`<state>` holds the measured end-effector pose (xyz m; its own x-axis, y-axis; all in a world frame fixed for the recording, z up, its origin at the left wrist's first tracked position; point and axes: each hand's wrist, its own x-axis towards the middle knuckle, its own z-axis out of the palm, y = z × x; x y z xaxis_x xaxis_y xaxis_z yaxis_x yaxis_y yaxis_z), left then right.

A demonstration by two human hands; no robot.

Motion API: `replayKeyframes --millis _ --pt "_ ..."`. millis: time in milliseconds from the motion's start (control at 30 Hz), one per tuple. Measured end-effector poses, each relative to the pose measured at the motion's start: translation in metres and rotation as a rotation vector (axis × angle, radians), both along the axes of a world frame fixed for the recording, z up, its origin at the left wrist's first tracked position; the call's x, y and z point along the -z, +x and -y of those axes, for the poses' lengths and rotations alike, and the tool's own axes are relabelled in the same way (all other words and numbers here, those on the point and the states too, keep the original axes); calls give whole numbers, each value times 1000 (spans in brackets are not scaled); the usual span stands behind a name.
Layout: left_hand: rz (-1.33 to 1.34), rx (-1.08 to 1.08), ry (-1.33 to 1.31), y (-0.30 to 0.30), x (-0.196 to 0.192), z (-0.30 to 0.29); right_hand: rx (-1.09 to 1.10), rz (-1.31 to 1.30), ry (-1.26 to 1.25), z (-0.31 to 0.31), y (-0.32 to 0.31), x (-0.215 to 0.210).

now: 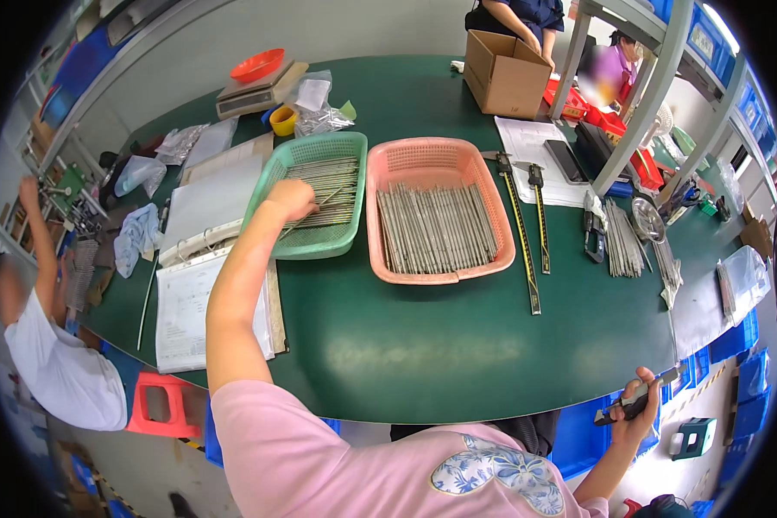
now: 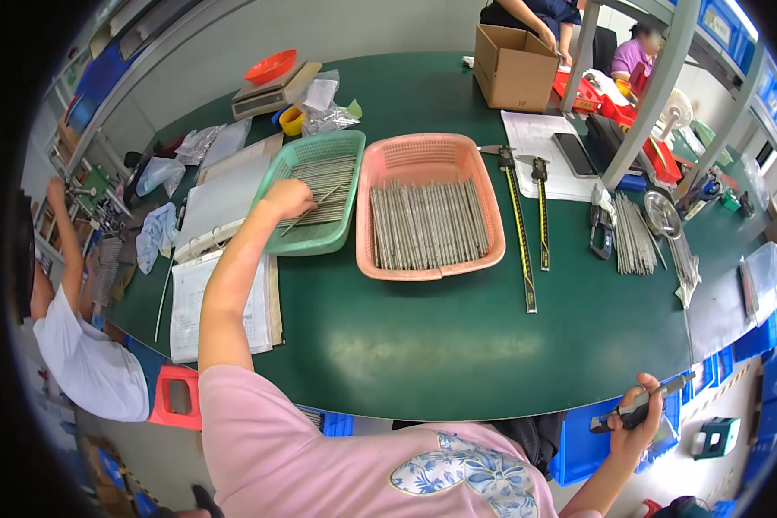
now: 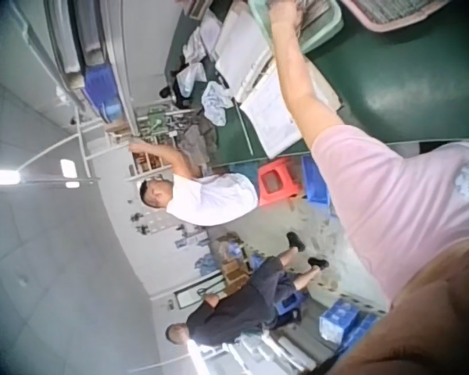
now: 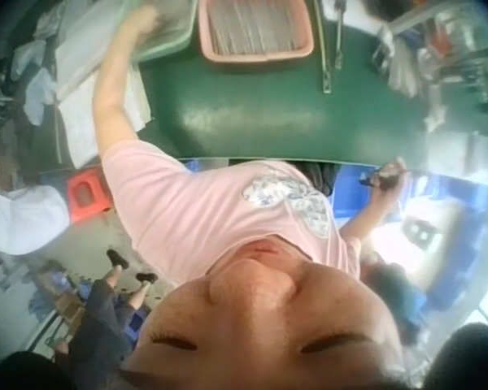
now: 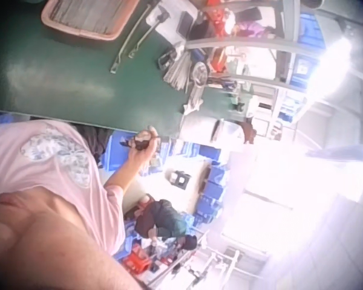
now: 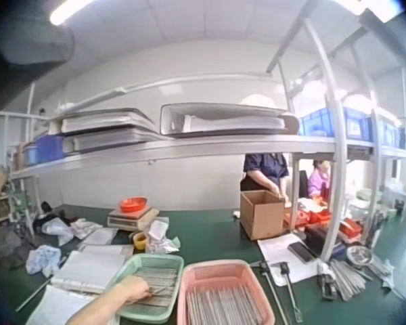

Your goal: The person retrieves metal rods from blue plastic bins and measures them using a digital caliper. They handle the rods one by one, taking measurements and placing them into pink and green baskets on the table. The person also moves the bins and caliper between different locations on the workbench.

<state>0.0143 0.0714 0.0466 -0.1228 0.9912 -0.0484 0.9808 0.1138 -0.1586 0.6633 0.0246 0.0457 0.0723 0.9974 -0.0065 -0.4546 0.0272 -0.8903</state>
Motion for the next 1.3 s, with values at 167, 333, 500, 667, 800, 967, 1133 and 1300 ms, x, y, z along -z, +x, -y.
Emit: replayKeyframes --millis 167,333,500,667,800,967,1133,1300 --pt "-18 -214 105 19 15 -10 -23 67 -19 -20 -9 3" --pt "81 -174 -9 43 2 17 -117 64 -32 -41 -19 11" --pt "13 18 149 25 10 23 -151 26 -76 -53 -23 21" --pt "-162 3 74 20 21 5 -165 30 -122 -49 -21 35" --pt "-162 21 41 26 19 4 -152 13 -148 -42 -19 41" --pt "-150 115 9 26 15 12 -129 32 -146 -39 -20 46" --pt "-68 85 17 21 12 20 -112 21 -144 -41 -22 49" --pt "-95 68 19 14 11 16 -107 -7 -109 -37 -23 47"
